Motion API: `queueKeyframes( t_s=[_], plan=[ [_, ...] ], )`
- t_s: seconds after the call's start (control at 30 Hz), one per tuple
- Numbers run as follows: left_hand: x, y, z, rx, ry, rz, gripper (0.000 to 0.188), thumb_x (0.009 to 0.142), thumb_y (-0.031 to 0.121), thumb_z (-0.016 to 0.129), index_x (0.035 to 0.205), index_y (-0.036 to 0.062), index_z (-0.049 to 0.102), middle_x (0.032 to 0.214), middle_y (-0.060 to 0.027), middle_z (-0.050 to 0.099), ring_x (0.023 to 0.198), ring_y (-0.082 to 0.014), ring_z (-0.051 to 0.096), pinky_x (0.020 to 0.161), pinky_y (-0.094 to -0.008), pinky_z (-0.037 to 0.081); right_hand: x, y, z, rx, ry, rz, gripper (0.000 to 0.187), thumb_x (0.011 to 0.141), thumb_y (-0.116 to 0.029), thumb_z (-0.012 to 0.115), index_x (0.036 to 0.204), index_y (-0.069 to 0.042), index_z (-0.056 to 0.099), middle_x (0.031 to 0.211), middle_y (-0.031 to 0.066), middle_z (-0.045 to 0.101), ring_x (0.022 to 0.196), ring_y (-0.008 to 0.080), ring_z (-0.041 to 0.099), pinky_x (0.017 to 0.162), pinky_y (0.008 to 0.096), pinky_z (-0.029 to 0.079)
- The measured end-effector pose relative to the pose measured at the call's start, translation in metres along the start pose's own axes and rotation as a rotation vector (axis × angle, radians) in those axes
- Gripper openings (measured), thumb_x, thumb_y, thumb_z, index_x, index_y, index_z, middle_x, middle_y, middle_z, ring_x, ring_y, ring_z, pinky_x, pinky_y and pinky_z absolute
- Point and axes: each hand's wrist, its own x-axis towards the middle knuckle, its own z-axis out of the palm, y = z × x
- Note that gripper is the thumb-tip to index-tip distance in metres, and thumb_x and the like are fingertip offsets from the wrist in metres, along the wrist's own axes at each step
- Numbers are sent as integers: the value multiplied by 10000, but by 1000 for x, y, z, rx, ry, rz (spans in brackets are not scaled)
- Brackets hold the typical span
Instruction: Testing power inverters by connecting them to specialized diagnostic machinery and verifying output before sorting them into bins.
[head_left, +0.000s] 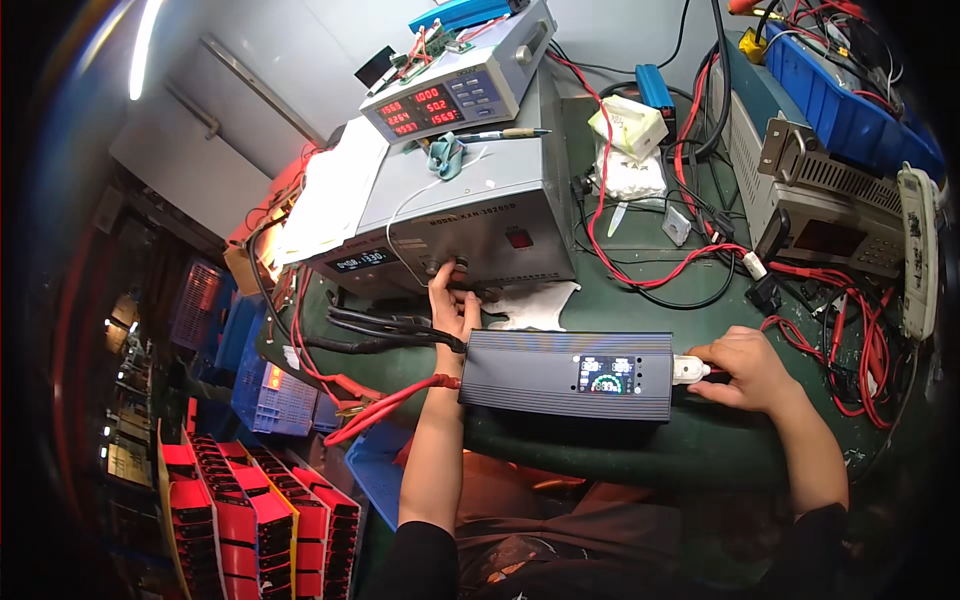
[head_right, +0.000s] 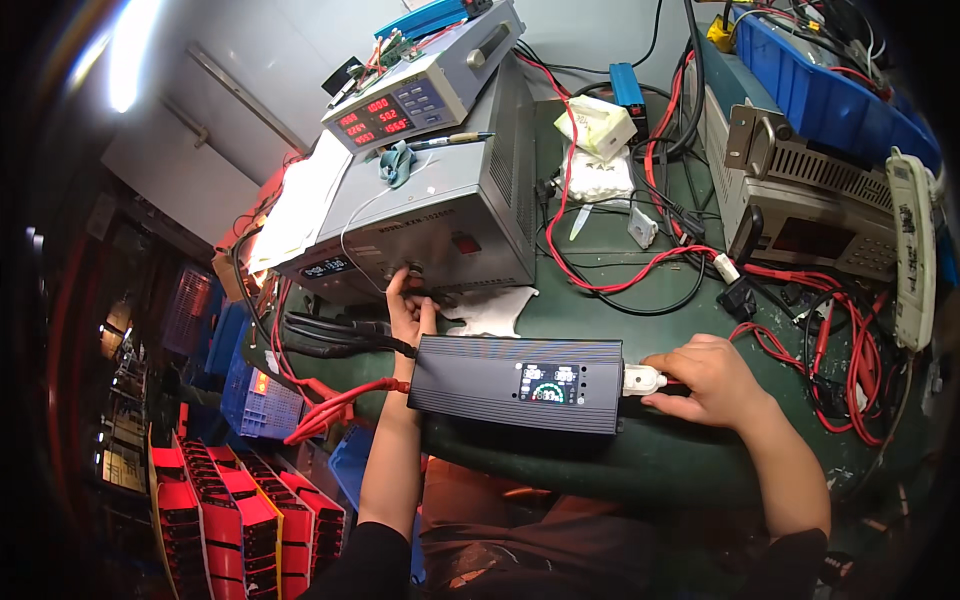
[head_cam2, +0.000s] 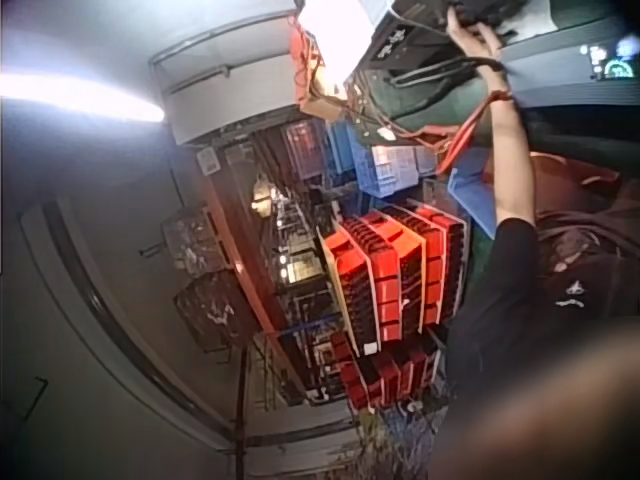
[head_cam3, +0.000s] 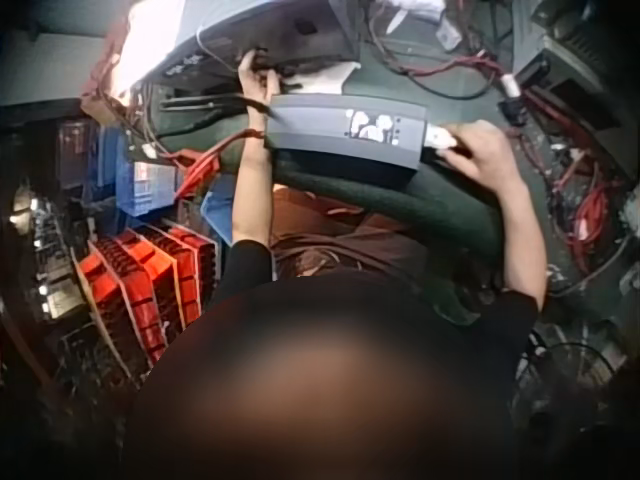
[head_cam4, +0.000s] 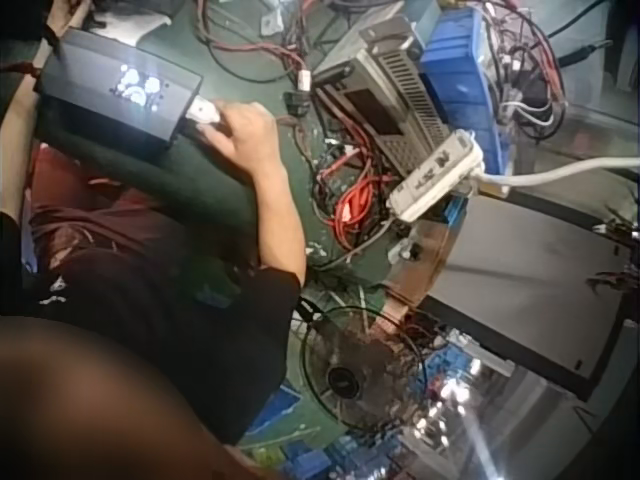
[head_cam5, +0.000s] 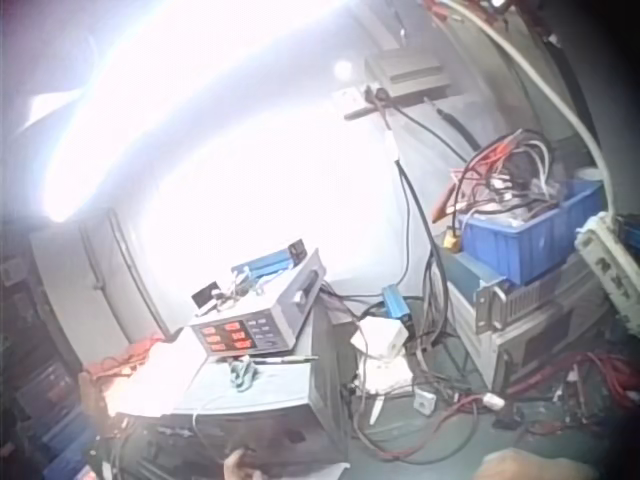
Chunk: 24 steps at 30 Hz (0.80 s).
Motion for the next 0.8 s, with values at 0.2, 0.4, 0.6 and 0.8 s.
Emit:
queueKeyframes(
  t_s=[0.2, 0.4, 0.6, 0.8],
  plan=[
    [-1, 0, 0, -39, 8, -25, 614, 946, -66, 547, 1525, 30, 367, 1267, -160, 513, 800, -143, 637, 725, -271, 558, 1, -1, -1, -5, -6, -1, 412, 786, -306, 864, 1105, -86, 726, 697, 24, 610, 652, 238, 613, 672, 376, 469],
    [-1, 5, 2, -82, 23, -24, 604, 954, -66, 534, 1520, 27, 344, 1277, -158, 525, 802, -141, 634, 724, -266, 557, 0, -1, -2, 13, -28, 29, 387, 767, -271, 854, 1090, -93, 736, 814, 36, 710, 686, 244, 645, 691, 370, 468],
    [-1, 4, -1, -27, -19, -54, 625, 947, -76, 528, 1527, 27, 319, 1285, -160, 525, 804, -141, 633, 722, -261, 555, 1, -4, -4, 5, -18, 19, 386, 767, -270, 854, 1090, -94, 736, 775, 31, 683, 673, 245, 633, 686, 369, 465],
    [-1, 5, 0, -80, 3, -56, 608, 955, -99, 508, 1514, 51, 322, 1289, -141, 510, 823, -119, 603, 741, -245, 534, 1, -3, 0, 24, 7, 12, 390, 762, -270, 863, 1089, -100, 737, 724, 27, 640, 651, 248, 613, 676, 371, 460]
  ],
)
